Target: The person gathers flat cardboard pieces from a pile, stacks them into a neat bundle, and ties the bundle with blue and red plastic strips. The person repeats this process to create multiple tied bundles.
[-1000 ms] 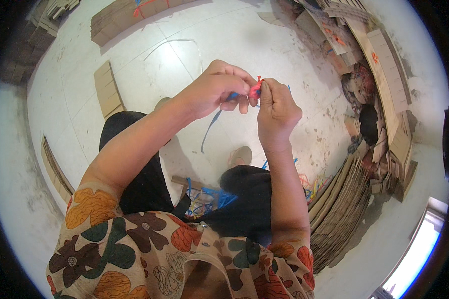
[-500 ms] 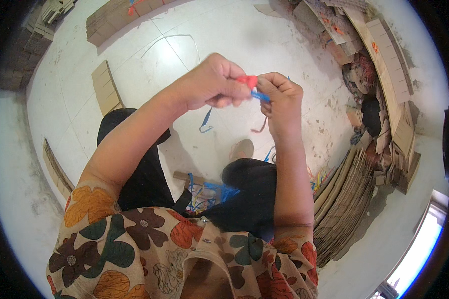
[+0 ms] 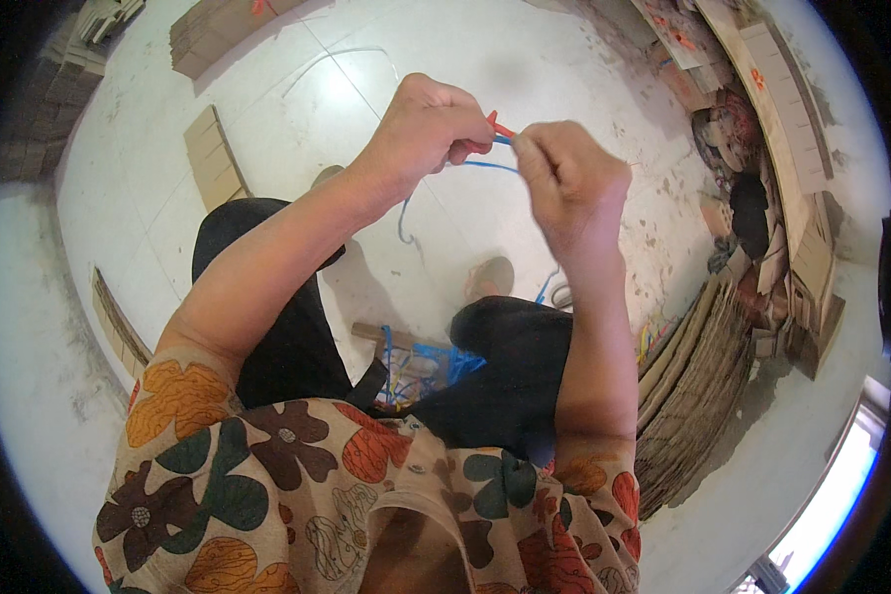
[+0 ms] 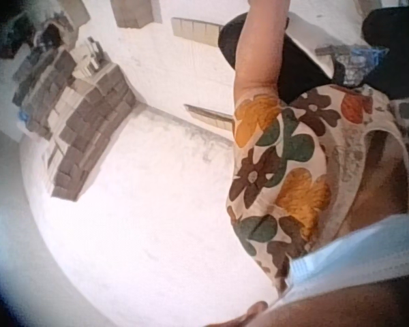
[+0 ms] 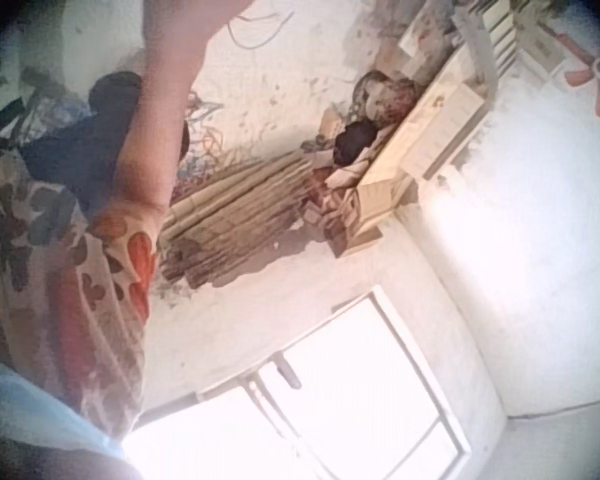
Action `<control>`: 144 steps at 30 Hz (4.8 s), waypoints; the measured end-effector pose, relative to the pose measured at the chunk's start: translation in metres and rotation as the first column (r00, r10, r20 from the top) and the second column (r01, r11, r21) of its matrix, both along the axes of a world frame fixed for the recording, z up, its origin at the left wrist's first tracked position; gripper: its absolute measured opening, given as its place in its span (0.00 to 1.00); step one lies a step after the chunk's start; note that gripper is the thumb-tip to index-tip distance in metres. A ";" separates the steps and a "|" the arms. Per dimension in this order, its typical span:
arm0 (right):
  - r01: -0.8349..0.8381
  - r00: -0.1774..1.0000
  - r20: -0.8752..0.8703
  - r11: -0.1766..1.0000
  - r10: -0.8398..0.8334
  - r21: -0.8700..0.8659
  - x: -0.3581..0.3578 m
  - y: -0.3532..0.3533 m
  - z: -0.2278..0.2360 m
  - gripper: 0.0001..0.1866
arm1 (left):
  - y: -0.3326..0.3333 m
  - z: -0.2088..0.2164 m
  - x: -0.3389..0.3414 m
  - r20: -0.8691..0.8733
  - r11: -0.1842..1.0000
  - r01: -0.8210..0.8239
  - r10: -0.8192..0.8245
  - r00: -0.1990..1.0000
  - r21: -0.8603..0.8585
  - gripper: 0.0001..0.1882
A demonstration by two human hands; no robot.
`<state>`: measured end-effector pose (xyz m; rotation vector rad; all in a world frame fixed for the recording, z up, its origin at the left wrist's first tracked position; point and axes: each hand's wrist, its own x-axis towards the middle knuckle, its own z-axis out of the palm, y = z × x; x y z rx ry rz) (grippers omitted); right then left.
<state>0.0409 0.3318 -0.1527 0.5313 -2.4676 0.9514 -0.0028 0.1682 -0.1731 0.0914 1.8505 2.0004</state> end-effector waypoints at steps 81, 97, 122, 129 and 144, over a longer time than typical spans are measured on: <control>0.386 0.689 0.724 0.830 0.031 -0.403 -0.027 0.135 -0.072 0.15 | -0.145 -0.038 -0.107 -0.381 0.691 0.367 -0.678 0.628 -0.623 0.08; 0.001 0.798 0.521 0.866 -0.301 0.500 -0.022 0.251 -0.438 0.06 | -0.099 -0.419 -0.255 -0.280 0.341 0.004 -0.778 0.562 -0.940 0.07; 0.176 0.819 0.302 0.715 -0.488 0.677 -0.089 0.189 -0.345 0.31 | -0.127 -0.380 -0.303 -0.143 -0.013 -0.293 -0.852 0.504 -0.956 0.43; 0.203 0.207 0.938 0.950 -0.278 0.236 0.078 0.069 -0.017 0.27 | -0.060 -0.245 -0.183 -0.023 0.056 0.076 -0.921 0.389 -0.996 0.31; 0.708 -0.056 0.870 0.595 -0.490 0.381 0.178 0.075 0.012 0.19 | 0.314 0.031 -0.017 0.066 -0.179 0.628 -0.978 -0.199 -0.758 0.31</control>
